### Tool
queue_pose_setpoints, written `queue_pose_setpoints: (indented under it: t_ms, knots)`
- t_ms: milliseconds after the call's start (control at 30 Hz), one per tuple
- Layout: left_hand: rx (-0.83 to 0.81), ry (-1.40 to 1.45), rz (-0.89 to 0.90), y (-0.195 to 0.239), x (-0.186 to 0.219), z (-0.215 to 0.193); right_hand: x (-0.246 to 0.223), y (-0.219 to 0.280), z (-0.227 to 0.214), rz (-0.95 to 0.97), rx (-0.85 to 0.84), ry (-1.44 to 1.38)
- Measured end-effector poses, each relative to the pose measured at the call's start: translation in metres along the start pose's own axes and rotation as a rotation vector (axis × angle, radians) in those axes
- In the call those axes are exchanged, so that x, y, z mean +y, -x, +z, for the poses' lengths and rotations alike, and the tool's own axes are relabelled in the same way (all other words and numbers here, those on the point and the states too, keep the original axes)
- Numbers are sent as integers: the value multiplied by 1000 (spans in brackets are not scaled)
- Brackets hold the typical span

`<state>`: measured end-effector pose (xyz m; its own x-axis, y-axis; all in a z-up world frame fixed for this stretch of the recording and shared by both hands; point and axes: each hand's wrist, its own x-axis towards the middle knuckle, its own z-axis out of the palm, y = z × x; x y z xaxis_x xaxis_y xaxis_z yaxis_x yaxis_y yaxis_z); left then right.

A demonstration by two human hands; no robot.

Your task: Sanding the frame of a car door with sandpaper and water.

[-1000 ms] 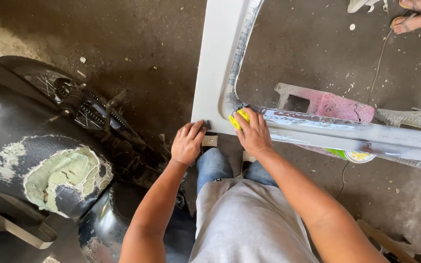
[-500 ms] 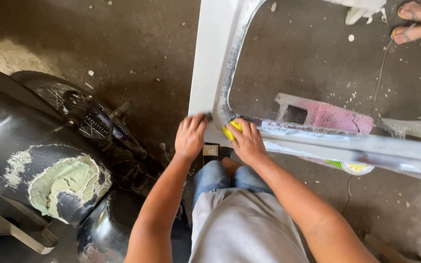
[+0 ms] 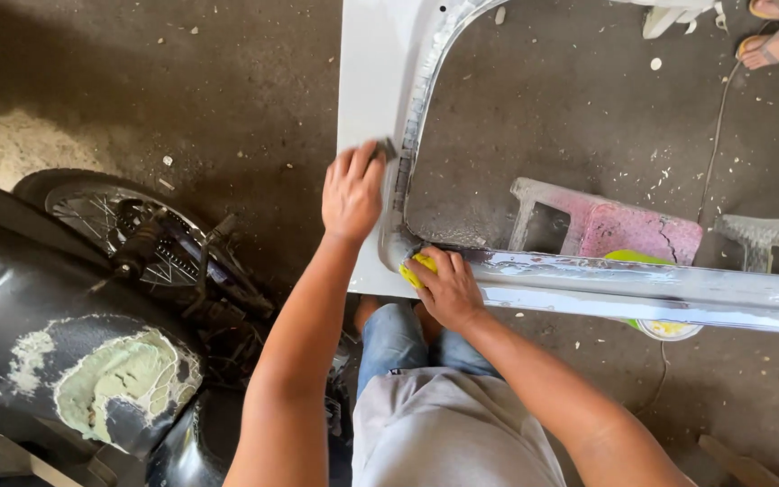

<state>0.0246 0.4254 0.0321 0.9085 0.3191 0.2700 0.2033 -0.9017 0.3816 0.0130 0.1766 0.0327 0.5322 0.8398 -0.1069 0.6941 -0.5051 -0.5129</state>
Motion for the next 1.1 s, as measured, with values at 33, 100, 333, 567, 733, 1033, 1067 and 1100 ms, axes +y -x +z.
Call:
queue_pose_setpoints:
  t_ms: [33,100,333,567,733,1033,1067,1100]
  knots:
    - [-4,3,8,19,-1,0,0,-2,1,8,4,-1]
    - [-27,14,67,65,-3,-5,-4,-3,6,45,17,-103]
    - [-81,99,98,21,-24,0,-21,-38,7,22,88,-130]
    - [-41,159,87,-47,-33,1,-33,-63,9,60,122,-141]
    - [-100,181,138,31,-41,-23,-28,-100,4,115,365,-237]
    - [-29,187,162,-117,-49,25,-15,-101,20,42,160,20]
    - [-1,193,145,-134,-48,28,-14,-101,21,35,151,26]
    - [24,196,118,-148,-46,30,-13,-99,21,23,133,27]
